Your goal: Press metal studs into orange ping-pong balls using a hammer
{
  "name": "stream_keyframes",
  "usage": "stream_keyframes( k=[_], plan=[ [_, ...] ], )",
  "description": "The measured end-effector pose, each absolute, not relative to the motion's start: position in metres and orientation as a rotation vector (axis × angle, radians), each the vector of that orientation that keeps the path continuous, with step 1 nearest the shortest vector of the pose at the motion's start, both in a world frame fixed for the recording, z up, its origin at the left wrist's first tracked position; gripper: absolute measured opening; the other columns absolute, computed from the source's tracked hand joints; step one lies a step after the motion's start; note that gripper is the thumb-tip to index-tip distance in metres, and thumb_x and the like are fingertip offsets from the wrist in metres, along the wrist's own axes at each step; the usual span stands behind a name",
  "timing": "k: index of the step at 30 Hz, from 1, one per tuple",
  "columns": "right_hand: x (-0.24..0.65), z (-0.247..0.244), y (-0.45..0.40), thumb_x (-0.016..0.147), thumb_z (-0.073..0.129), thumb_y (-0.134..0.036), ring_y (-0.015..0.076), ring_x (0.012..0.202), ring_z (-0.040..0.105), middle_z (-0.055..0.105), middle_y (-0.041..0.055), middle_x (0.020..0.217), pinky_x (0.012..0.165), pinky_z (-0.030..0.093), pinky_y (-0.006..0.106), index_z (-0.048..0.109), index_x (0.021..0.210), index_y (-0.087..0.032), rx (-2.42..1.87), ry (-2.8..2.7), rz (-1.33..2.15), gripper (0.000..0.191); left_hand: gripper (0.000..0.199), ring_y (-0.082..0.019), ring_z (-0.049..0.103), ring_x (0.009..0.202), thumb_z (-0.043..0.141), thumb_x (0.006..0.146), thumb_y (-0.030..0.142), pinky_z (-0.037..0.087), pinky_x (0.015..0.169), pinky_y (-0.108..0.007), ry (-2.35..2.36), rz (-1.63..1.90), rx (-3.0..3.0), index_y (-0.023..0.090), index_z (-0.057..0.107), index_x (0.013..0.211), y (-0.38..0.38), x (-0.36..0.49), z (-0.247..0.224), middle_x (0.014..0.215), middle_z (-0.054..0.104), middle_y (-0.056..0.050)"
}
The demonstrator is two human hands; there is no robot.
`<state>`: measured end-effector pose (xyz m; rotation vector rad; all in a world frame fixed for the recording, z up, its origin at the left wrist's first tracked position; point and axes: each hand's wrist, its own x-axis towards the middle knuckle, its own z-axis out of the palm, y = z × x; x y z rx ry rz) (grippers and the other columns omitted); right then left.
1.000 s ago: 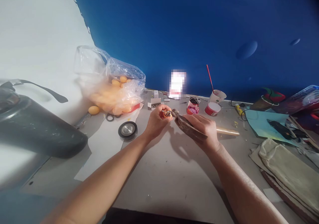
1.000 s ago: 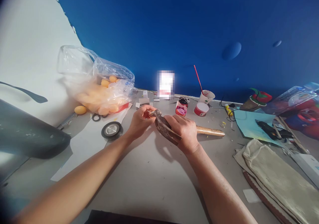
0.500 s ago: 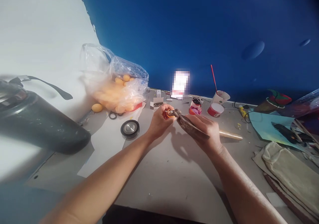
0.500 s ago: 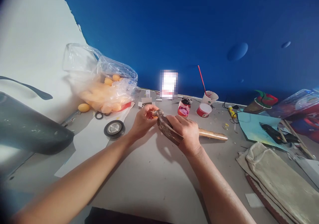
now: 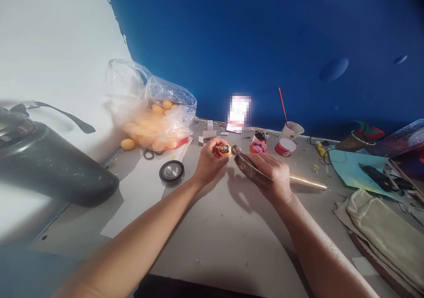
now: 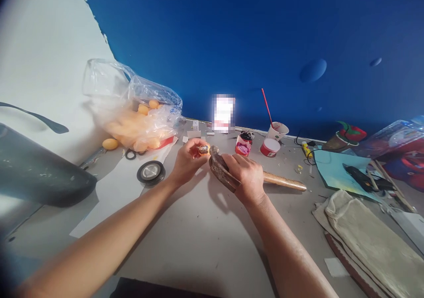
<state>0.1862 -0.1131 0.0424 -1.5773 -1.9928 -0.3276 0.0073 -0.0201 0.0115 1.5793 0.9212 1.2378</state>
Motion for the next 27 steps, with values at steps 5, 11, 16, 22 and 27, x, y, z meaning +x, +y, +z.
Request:
stream_keyframes(
  k=[5,11,16,22,27],
  plan=[
    [0.184,0.043,-0.113,0.104,0.048,-0.036,0.0161,0.064,0.057,0.069,0.0049,0.074,0.06,0.033,0.027,0.074,0.097,-0.021,-1.523,-1.98,-0.337,0.031,0.024,-0.013,0.061,0.073,0.068,0.071,0.015,0.048,0.069,-0.025,0.932,1.231,1.585,0.02,0.063,0.094,-0.02,0.008,0.01,0.092,0.069,-0.001],
    [0.186,0.045,-0.113,0.102,0.051,-0.036,0.0144,0.059,0.051,0.063,0.0017,0.067,0.056,0.029,0.026,0.072,0.09,-0.021,-1.487,-1.959,-0.371,0.028,0.022,-0.013,0.063,0.076,0.066,0.071,0.014,0.05,0.073,-0.026,0.956,1.258,1.588,0.02,0.063,0.093,-0.021,0.008,0.012,0.094,0.07,-0.002],
    [0.185,0.043,-0.113,0.103,0.049,-0.034,0.0142,0.06,0.052,0.066,0.0023,0.069,0.056,0.027,0.027,0.072,0.094,-0.021,-1.462,-1.97,-0.364,0.028,0.024,-0.013,0.062,0.074,0.068,0.072,0.017,0.048,0.069,-0.025,0.936,1.193,1.59,0.019,0.065,0.095,-0.022,0.009,0.012,0.091,0.071,-0.001],
    [0.188,0.039,-0.11,0.099,0.055,-0.032,0.0149,0.063,0.054,0.067,0.0021,0.073,0.057,0.023,0.028,0.07,0.089,-0.022,-1.655,-1.99,-0.324,0.021,0.026,-0.014,0.064,0.078,0.068,0.072,0.017,0.048,0.071,-0.026,0.95,1.235,1.566,0.018,0.065,0.097,-0.016,0.004,0.01,0.099,0.071,-0.004],
    [0.193,0.033,-0.101,0.092,0.064,-0.03,0.0184,0.076,0.06,0.073,0.0037,0.09,0.06,0.025,0.029,0.07,0.096,-0.024,-1.947,-1.951,-0.13,0.01,0.031,-0.012,0.06,0.072,0.067,0.072,0.017,0.048,0.067,-0.025,1.016,1.269,1.519,0.019,0.066,0.103,-0.011,0.002,0.006,0.095,0.071,-0.003]
  ],
)
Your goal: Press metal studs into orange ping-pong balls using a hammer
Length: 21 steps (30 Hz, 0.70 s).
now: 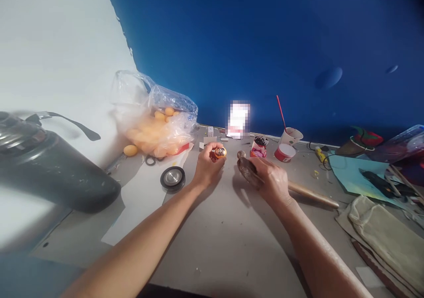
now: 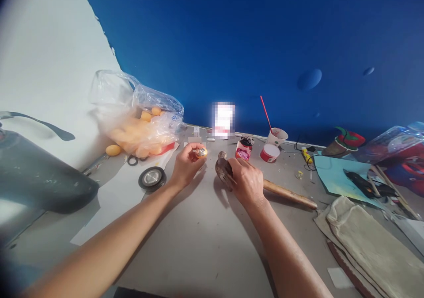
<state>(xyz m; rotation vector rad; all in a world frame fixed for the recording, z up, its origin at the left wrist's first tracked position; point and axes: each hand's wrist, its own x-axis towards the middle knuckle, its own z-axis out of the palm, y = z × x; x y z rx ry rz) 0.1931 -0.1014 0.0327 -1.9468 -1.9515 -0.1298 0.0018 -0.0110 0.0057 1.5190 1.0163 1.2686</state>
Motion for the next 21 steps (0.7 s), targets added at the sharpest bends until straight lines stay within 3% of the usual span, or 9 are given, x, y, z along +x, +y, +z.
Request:
stream_keyframes(
  k=[6,14,21],
  plan=[
    [0.189,0.016,-0.087,0.089,0.068,-0.023,0.0224,0.094,0.064,0.073,0.0061,0.104,0.069,0.033,0.029,0.069,0.106,-0.024,-2.059,-2.04,0.066,0.016,0.032,-0.012,0.06,0.067,0.069,0.075,0.02,0.05,0.064,-0.025,1.02,1.329,1.56,0.019,0.068,0.107,-0.009,0.0,0.002,0.089,0.07,-0.001],
    [0.188,0.011,-0.085,0.088,0.061,-0.018,0.0221,0.096,0.062,0.07,0.0069,0.106,0.071,0.033,0.029,0.067,0.108,-0.021,-2.022,-2.069,0.253,0.021,0.036,-0.015,0.068,0.079,0.071,0.077,0.022,0.056,0.072,-0.028,0.956,1.362,1.575,0.019,0.074,0.114,-0.01,0.0,0.004,0.117,0.073,-0.009],
    [0.187,0.012,-0.086,0.086,0.058,-0.014,0.0208,0.093,0.06,0.067,0.0068,0.101,0.072,0.033,0.028,0.067,0.101,-0.019,-1.951,-2.084,0.343,0.018,0.041,-0.015,0.068,0.072,0.074,0.084,0.038,0.057,0.067,-0.029,0.881,1.188,1.358,0.017,0.076,0.119,-0.014,-0.001,0.014,0.101,0.077,-0.008]
  ],
)
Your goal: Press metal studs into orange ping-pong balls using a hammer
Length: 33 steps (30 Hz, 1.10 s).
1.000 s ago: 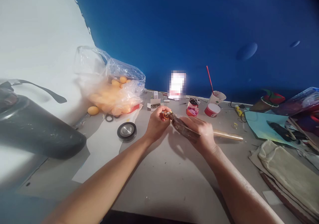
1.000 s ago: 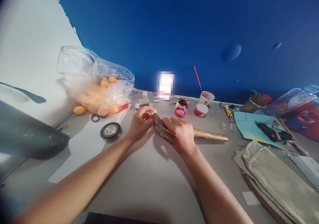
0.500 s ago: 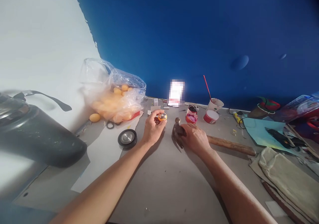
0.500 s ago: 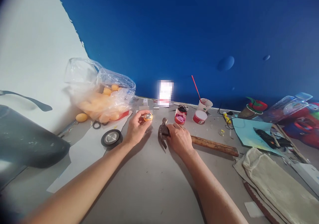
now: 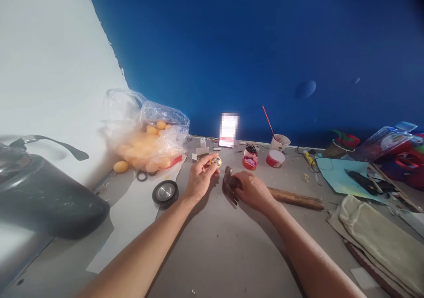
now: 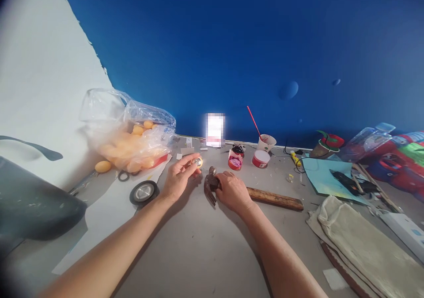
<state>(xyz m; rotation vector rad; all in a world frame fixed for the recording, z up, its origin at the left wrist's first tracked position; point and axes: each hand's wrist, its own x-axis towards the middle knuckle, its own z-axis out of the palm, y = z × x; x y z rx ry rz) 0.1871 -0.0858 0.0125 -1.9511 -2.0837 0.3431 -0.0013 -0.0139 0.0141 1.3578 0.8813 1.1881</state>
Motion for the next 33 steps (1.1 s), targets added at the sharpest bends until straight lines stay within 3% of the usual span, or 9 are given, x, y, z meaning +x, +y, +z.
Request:
stream_keyframes(
  k=[13,20,25,30,33],
  plan=[
    [0.189,0.009,-0.084,0.078,0.058,-0.008,0.0197,0.088,0.055,0.057,0.0049,0.092,0.075,0.037,0.027,0.063,0.084,-0.018,-1.85,-2.049,0.31,0.013,0.056,-0.015,0.068,0.069,0.083,0.08,0.038,0.058,0.065,-0.031,0.751,0.99,1.013,0.018,0.071,0.131,-0.013,-0.002,0.009,0.089,0.077,-0.005],
    [0.192,0.009,-0.084,0.078,0.058,-0.009,0.0187,0.085,0.054,0.058,0.0041,0.09,0.072,0.036,0.027,0.063,0.084,-0.019,-1.818,-2.092,0.329,0.013,0.046,-0.011,0.063,0.065,0.085,0.074,0.035,0.051,0.058,-0.027,0.695,1.008,0.936,0.017,0.076,0.116,-0.015,0.001,0.009,0.118,0.077,-0.012],
    [0.194,0.011,-0.085,0.08,0.06,-0.012,0.0178,0.083,0.054,0.058,0.0029,0.088,0.071,0.036,0.027,0.064,0.085,-0.019,-1.784,-2.094,0.366,0.009,0.048,-0.011,0.059,0.06,0.085,0.073,0.039,0.044,0.053,-0.025,0.745,0.985,0.958,0.017,0.074,0.114,-0.014,0.001,0.009,0.102,0.077,-0.009],
    [0.195,0.01,-0.085,0.084,0.064,-0.019,0.0174,0.083,0.056,0.061,0.0023,0.089,0.071,0.037,0.028,0.067,0.087,-0.019,-1.766,-2.082,0.364,0.004,0.025,-0.009,0.051,0.059,0.081,0.073,0.031,0.04,0.057,-0.023,0.857,0.977,1.231,0.017,0.078,0.094,-0.018,0.001,0.013,0.08,0.07,-0.001],
    [0.196,0.009,-0.084,0.09,0.066,-0.029,0.0182,0.083,0.059,0.065,0.0028,0.091,0.073,0.04,0.029,0.069,0.093,-0.019,-1.743,-2.047,0.398,0.011,0.017,-0.011,0.048,0.059,0.074,0.076,0.031,0.039,0.056,-0.024,0.854,0.953,1.463,0.018,0.078,0.087,-0.022,0.001,0.014,0.067,0.06,0.002]
  ],
)
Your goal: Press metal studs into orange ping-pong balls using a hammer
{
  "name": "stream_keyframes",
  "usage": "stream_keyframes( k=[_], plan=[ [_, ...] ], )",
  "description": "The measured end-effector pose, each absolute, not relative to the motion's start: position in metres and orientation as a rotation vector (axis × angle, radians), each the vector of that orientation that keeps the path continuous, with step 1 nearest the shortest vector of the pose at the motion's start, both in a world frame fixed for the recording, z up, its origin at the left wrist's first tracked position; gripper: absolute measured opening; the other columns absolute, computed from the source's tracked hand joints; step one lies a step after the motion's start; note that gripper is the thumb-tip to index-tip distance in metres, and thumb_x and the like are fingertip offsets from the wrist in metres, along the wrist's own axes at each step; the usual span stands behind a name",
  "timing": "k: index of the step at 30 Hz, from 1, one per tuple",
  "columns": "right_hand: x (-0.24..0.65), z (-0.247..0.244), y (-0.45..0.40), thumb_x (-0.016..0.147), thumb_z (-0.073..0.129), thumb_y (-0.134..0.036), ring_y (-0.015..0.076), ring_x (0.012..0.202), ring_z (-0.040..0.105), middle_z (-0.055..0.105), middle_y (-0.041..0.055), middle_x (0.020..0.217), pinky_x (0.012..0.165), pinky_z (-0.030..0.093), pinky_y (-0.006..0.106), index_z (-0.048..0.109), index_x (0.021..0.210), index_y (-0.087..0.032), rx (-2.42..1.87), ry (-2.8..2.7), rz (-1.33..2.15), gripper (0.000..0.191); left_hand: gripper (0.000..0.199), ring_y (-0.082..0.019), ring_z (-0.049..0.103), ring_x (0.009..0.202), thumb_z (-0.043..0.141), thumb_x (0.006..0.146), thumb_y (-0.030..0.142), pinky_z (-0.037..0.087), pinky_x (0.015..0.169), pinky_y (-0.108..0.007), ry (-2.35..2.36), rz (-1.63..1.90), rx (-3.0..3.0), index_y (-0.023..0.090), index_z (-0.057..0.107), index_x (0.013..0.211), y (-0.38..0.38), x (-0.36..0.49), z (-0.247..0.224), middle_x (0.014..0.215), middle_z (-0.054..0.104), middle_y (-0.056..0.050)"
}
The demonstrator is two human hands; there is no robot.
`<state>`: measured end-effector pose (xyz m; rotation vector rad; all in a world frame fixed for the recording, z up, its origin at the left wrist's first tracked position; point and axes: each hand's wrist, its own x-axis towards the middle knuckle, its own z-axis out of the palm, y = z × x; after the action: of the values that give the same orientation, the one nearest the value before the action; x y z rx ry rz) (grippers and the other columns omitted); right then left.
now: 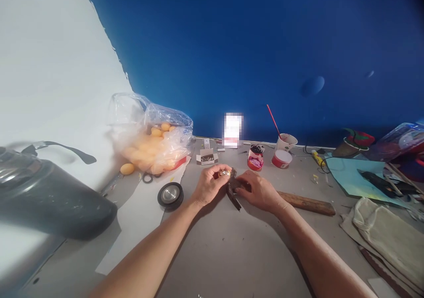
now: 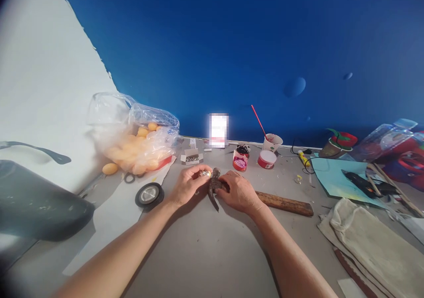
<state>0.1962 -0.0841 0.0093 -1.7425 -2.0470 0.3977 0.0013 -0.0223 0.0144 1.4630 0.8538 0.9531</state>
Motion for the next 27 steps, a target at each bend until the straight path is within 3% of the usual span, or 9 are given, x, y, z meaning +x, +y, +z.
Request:
stream_keyframes(
  k=[5,10,13,16,19,27],
  plan=[
    [0.196,0.006,-0.082,0.097,0.058,-0.031,0.0206,0.091,0.065,0.071,0.0046,0.097,0.08,0.044,0.031,0.072,0.1,-0.021,-1.733,-1.975,0.393,0.017,0.018,-0.012,0.045,0.057,0.069,0.077,0.03,0.038,0.054,-0.024,0.84,0.91,1.573,0.019,0.077,0.089,-0.026,0.003,0.011,0.062,0.052,0.004],
    [0.196,0.001,-0.08,0.1,0.056,-0.029,0.0202,0.093,0.066,0.073,0.0054,0.098,0.082,0.046,0.031,0.074,0.099,-0.021,-1.756,-2.002,0.361,0.02,0.015,-0.012,0.046,0.056,0.071,0.078,0.03,0.039,0.054,-0.023,0.85,0.942,1.593,0.018,0.078,0.083,-0.025,0.002,0.009,0.061,0.055,0.002],
    [0.196,0.002,-0.08,0.099,0.057,-0.029,0.0202,0.092,0.066,0.073,0.0057,0.099,0.082,0.046,0.031,0.075,0.099,-0.021,-1.777,-2.016,0.34,0.019,0.031,-0.013,0.051,0.053,0.071,0.084,0.046,0.041,0.05,-0.024,0.868,0.919,1.455,0.017,0.08,0.087,-0.02,0.002,0.004,0.06,0.061,0.0],
    [0.194,0.005,-0.081,0.1,0.058,-0.028,0.0202,0.092,0.065,0.074,0.0059,0.099,0.08,0.045,0.031,0.075,0.098,-0.02,-1.792,-2.029,0.325,0.019,0.049,-0.014,0.052,0.045,0.068,0.087,0.059,0.04,0.045,-0.025,0.868,0.893,1.24,0.015,0.079,0.107,-0.012,0.0,-0.003,0.053,0.06,0.0],
    [0.193,0.007,-0.082,0.101,0.058,-0.029,0.0197,0.092,0.065,0.073,0.0059,0.099,0.079,0.044,0.03,0.075,0.099,-0.02,-1.818,-2.042,0.329,0.02,0.051,-0.016,0.057,0.048,0.07,0.086,0.053,0.042,0.045,-0.026,0.81,0.892,1.102,0.014,0.074,0.117,-0.006,-0.002,-0.01,0.057,0.064,-0.001],
    [0.193,0.009,-0.081,0.102,0.058,-0.029,0.018,0.088,0.064,0.071,0.0045,0.096,0.075,0.041,0.028,0.075,0.096,-0.021,-1.846,-2.043,0.348,0.02,0.05,-0.015,0.065,0.057,0.075,0.072,0.024,0.052,0.053,-0.027,0.789,0.89,1.019,0.014,0.07,0.122,-0.005,-0.001,-0.005,0.074,0.071,-0.003]
  ],
)
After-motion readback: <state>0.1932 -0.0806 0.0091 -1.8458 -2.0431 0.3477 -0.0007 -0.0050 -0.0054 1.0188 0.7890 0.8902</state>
